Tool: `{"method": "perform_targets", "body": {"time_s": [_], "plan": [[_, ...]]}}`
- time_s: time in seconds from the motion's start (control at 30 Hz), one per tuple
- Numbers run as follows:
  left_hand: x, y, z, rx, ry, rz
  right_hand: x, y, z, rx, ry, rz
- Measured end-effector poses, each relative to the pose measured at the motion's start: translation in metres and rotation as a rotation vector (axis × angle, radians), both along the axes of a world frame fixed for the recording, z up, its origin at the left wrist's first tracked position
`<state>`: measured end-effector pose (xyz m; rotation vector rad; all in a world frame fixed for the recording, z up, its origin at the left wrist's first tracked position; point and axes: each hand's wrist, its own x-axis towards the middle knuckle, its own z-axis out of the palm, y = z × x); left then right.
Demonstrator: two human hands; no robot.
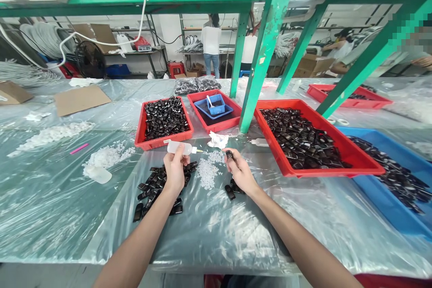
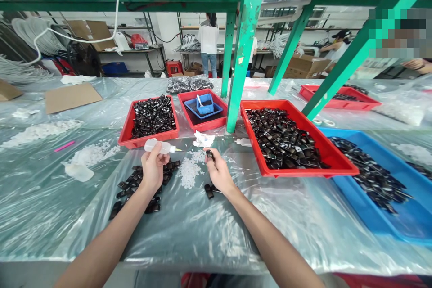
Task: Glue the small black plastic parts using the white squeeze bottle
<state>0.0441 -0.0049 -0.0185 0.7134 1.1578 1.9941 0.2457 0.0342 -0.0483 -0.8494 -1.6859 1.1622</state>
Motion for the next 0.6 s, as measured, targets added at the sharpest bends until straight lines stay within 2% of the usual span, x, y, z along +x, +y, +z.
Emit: {"method": "perform_targets", "body": {"time_s": [0.2,0.6], "plan": [[0.0001,-0.0002,-0.0006,-0.012,0.004,-0.024,-0.0058,-0.0005,-0.0033,-0.101,0.047,0.110],[0.0042,-0.0025,-0.0008,-0.083,0.118,-0.122,-0.0084,-0.0071,0.0001,-0.046,-0.013,0.129]]}}
